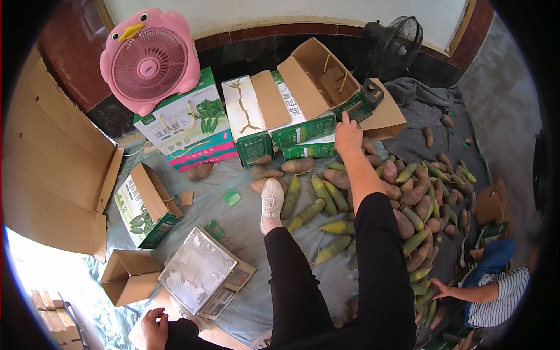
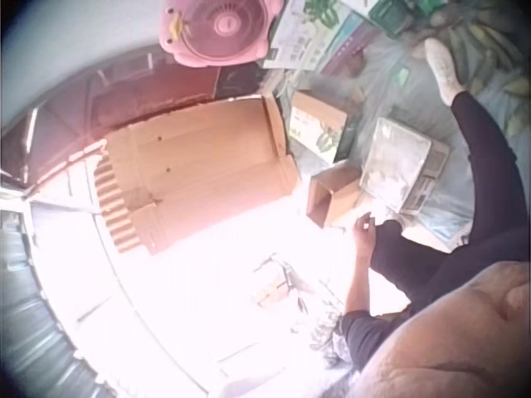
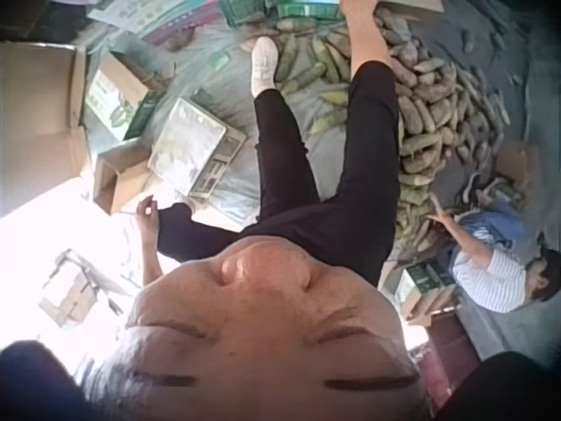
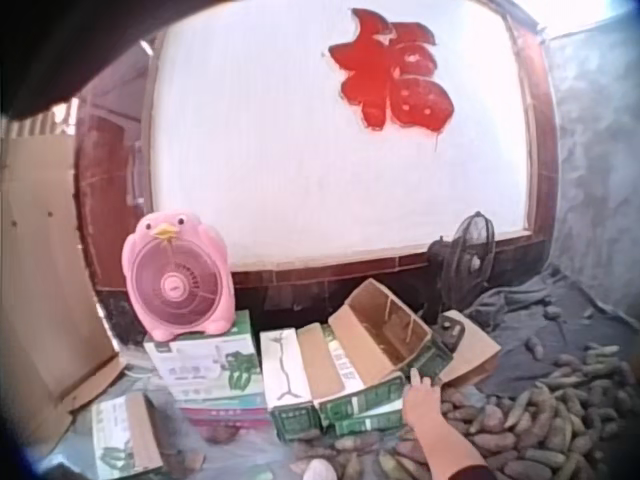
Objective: Weighing and packing vegetables into paper bags using an industrial scale.
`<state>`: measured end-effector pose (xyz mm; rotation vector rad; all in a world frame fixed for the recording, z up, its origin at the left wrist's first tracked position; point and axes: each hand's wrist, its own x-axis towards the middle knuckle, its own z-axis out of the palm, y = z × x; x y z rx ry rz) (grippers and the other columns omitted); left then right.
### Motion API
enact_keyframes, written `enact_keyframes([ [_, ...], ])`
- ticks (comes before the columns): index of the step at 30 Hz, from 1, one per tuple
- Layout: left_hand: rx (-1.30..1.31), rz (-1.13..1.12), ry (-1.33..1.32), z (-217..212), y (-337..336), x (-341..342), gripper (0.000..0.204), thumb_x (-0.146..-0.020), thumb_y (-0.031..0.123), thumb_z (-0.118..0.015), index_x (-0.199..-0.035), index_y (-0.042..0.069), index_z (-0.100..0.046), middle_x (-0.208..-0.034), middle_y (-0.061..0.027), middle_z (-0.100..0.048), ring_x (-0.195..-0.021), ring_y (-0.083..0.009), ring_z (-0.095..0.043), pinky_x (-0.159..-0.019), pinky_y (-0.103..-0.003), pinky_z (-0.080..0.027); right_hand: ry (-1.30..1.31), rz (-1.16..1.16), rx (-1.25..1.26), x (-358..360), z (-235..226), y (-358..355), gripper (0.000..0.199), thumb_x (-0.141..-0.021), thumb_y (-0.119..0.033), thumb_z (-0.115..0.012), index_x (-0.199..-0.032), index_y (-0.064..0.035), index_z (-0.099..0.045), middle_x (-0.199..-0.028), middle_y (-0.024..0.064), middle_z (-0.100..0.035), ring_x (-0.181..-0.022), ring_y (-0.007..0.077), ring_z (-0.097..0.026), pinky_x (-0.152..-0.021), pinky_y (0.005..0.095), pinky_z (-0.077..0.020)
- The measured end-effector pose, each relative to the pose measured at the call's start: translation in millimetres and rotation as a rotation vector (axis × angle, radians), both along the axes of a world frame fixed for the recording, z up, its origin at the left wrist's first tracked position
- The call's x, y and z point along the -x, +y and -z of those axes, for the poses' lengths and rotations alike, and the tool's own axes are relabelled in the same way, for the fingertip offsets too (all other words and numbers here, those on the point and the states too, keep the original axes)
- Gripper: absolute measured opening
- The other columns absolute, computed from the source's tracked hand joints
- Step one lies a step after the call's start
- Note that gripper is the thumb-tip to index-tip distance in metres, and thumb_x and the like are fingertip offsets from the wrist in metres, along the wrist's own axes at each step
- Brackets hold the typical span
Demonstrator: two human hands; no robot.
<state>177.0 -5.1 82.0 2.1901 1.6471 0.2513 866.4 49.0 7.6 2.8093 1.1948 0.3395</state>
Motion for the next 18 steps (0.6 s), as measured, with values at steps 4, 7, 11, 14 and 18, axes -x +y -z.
enact_keyframes([
  [4, 0.024, -0.003, 0.057, 5.8, 8.4, -12.1, 0.017, -0.071, 0.005, -0.063, -0.086, 0.000, -0.064, -0.076, -0.0151, -0.063, -0.071, -0.0274, -0.062, -0.067, -0.036, -0.049, -0.129, -0.020, 0.085, -26.8, 0.4, 22.7, 0.023, -0.087, -0.017, -0.050, -0.103, -0.0047, -0.062, -0.143, 0.0052, -0.030, -0.107, 0.0232, -0.047, -0.079, 0.0403, -0.0454],
  [7, 0.027, 0.037, 0.070, 10.4, 11.3, -16.4, 0.017, -0.070, 0.004, -0.063, -0.087, 0.000, -0.064, -0.075, -0.0143, -0.062, -0.070, -0.0270, -0.061, -0.067, -0.036, -0.048, -0.163, -0.038, 0.159, -42.7, 2.4, 33.2, 0.024, -0.088, -0.018, -0.048, -0.103, -0.0056, -0.061, -0.145, 0.0023, -0.028, -0.105, 0.0221, -0.048, -0.077, 0.0406, -0.0460],
  [11, 0.094, -0.060, 0.053, 11.6, 10.0, -25.8, 0.018, -0.070, 0.003, -0.063, -0.088, 0.001, -0.064, -0.074, -0.0132, -0.061, -0.068, -0.0265, -0.061, -0.066, -0.035, -0.048, -0.188, -0.050, 0.214, -52.9, 17.1, 39.7, 0.021, -0.087, -0.016, -0.047, -0.099, -0.0065, -0.061, -0.134, 0.0016, -0.039, -0.102, 0.0206, -0.050, -0.075, 0.0394, -0.0471],
  [14, 0.090, -0.014, 0.086, 8.0, 12.0, -31.1, 0.018, -0.070, 0.002, -0.063, -0.088, 0.000, -0.063, -0.074, -0.0130, -0.061, -0.068, -0.0265, -0.061, -0.065, -0.035, -0.048, -0.144, -0.049, 0.144, -54.4, 19.8, 38.3, 0.021, -0.088, -0.018, -0.049, -0.098, -0.0068, -0.063, -0.113, 0.0023, -0.047, -0.100, 0.0204, -0.049, -0.076, 0.0380, -0.0458],
  [18, 0.053, -0.028, 0.092, 3.0, 6.3, -31.2, 0.018, -0.070, 0.003, -0.063, -0.088, 0.000, -0.063, -0.075, -0.0136, -0.061, -0.068, -0.0277, -0.061, -0.066, -0.036, -0.048, -0.156, -0.072, 0.010, -43.7, 18.2, 14.7, 0.019, -0.088, -0.017, -0.047, -0.091, -0.0064, -0.062, -0.103, 0.0026, -0.049, -0.094, 0.0215, -0.051, -0.075, 0.0377, -0.0459],
])
